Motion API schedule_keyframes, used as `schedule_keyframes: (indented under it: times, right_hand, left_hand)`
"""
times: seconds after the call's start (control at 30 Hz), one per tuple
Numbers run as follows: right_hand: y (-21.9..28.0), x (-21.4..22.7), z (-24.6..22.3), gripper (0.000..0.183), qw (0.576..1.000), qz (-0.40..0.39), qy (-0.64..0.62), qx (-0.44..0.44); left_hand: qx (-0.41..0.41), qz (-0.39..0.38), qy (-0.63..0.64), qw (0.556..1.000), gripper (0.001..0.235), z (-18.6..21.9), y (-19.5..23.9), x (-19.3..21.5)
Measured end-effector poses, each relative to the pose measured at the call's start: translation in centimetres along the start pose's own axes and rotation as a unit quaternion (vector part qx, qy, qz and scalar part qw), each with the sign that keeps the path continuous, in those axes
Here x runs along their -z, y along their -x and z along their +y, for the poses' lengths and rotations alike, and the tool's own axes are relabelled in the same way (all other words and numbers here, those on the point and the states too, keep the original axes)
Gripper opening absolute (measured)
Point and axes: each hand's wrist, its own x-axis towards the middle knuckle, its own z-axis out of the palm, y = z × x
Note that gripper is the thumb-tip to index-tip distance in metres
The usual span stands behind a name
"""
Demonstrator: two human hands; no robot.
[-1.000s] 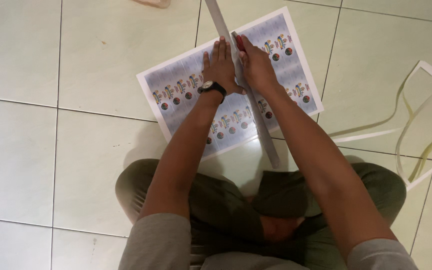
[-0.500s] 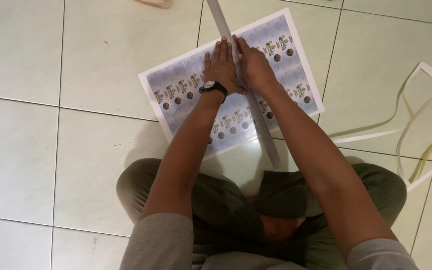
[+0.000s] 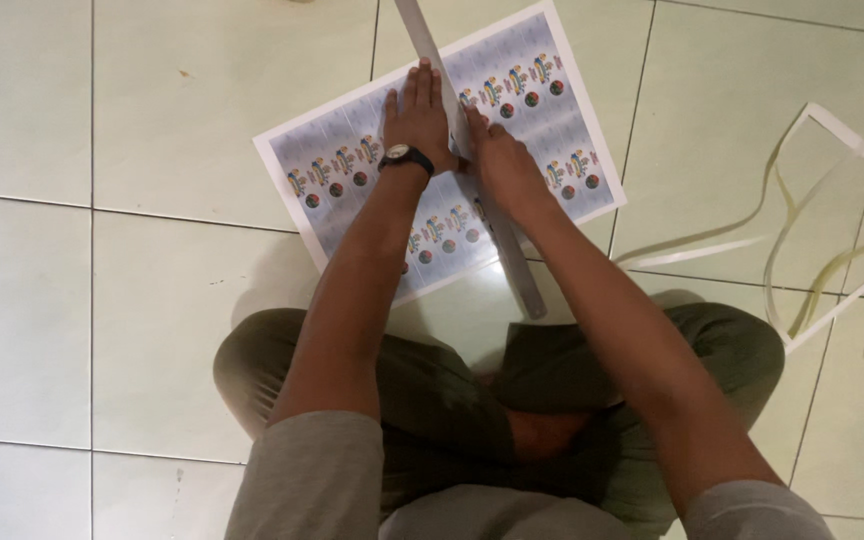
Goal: The person sits on the floor and uses a metal ruler and a red utility knife to cut a large printed sheet into vertical strips. They repeatedly align the ruler and slice along it to separate the printed sections.
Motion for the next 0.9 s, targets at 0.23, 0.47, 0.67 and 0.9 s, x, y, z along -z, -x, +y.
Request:
schedule_keyframes:
  times: [0.23,0.47,0.67,0.9]
  right_hand:
    - [6.9,0.1,-0.4,0.078,0.996,-0.056,0.008,-0.073]
    - [8.1,-2.0,1.2,0.078,0.999,0.0,-0.013,-0.029]
    - [7.7,-2.2,1.0,0.082,0.998,-0.021,0.002,-0.053]
    - [8.0,-1.9,1.0,0.077,1.0,0.008,-0.007,-0.026]
  left_hand:
    - [-0.015,0.005,-0.048,0.999,0.153,0.0,0.0,-0.1]
    - [-0.071,0.128,-0.046,0.988,0.131,0.0,-0.8,-3.2]
    - [-0.109,0.163,-0.025,0.98,0.092,1.0,0.7,-4.5]
    - [-0.064,0.117,-0.087,0.987,0.111,2.1,0.8,-4.4]
